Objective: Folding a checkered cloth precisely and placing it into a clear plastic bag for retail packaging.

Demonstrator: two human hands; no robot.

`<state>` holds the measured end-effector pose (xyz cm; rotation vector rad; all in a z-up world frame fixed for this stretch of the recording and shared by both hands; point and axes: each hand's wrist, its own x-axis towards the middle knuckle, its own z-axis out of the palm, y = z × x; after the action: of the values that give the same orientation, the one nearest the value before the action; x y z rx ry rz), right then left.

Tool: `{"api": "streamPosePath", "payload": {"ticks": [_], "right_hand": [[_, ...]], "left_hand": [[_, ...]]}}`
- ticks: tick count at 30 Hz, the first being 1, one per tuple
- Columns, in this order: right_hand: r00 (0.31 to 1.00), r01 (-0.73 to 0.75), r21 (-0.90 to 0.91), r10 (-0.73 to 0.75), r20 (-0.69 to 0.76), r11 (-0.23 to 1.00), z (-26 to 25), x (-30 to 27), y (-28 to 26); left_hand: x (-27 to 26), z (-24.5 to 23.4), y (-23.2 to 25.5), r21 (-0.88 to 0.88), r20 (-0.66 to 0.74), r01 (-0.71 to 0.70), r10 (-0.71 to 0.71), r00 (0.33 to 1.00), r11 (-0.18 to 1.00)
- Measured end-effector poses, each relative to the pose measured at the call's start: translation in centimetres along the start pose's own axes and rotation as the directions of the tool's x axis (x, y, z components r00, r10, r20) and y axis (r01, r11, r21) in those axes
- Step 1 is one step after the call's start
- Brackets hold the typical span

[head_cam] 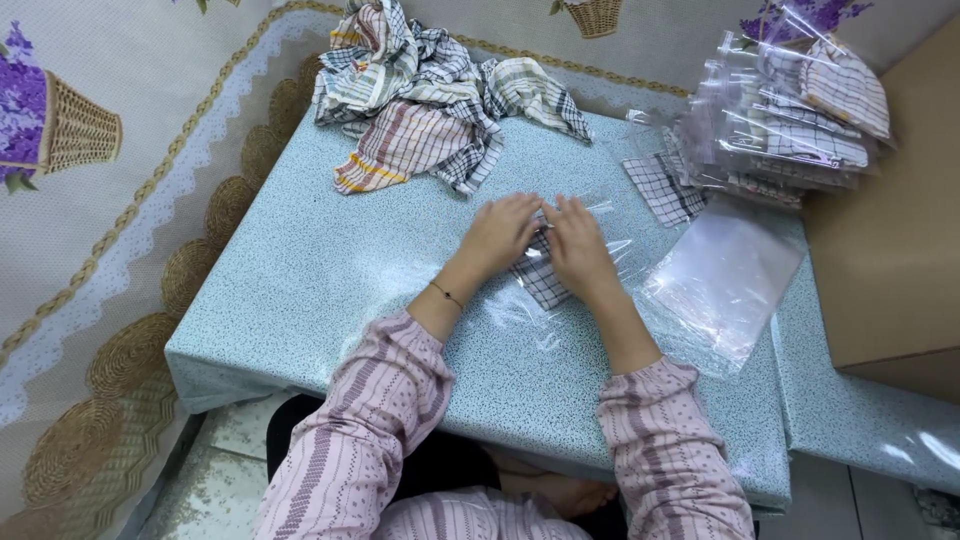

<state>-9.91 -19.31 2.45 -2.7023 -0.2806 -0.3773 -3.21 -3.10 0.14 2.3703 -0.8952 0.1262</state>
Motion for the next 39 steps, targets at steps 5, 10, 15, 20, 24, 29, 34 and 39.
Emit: {"api": "streamPosePath", "payload": {"ticks": [5,10,15,20,24,29,34,39], "right_hand": [[0.979,-0.055,-0.070,0.068,0.192,0.996,-0.3,0.3,1.1],[0.926,-0.177,-0.131,0.210,0.315,0.975,-1.0,0.5,3.6],[0.885,-0.187,-0.212,0.258,0.388,0.959,-1.0,0.9,3.4],[0.949,-0.134,-0.124,0.164,0.269,0.983,-0.8,0.4,4.4],[0.975,0.102,-0.039,-0.108,-0.194,0.994,-1.0,0.3,5.5],[0.918,-0.055,-0.177,-0.020,-0.396,0.983,-1.0,0.4,6.2],[0.813,-0.248,-0.103,0.149,-0.563,0.963,-2.3,0.1,8.1],[0.819,0.000,0.599,0.344,-0.459,0.801,-3.6,-0.2,6.1]], "left_hand": [[-1.2,-0.7,2.1,0.098,0.262,0.105,-0.127,0.957,0.990],[-1.6,-1.8,2.8,0.158,0.328,0.177,-0.221,0.918,0.971],[-1.8,-2.4,3.6,0.177,0.313,0.247,-0.292,0.904,0.953],[-1.3,-1.8,1.9,0.113,0.250,0.230,-0.251,0.935,0.967],[-1.1,-3.0,0.7,-0.130,0.036,0.225,-0.222,0.974,0.966],[-1.6,-2.4,2.1,-0.248,0.045,0.256,-0.253,0.966,0.934],[-0.4,0.7,1.0,-0.338,-0.036,0.187,-0.211,0.977,0.922],[0.4,-0.6,-0.3,-0.838,-0.249,-0.051,-0.297,0.922,0.544]]}}
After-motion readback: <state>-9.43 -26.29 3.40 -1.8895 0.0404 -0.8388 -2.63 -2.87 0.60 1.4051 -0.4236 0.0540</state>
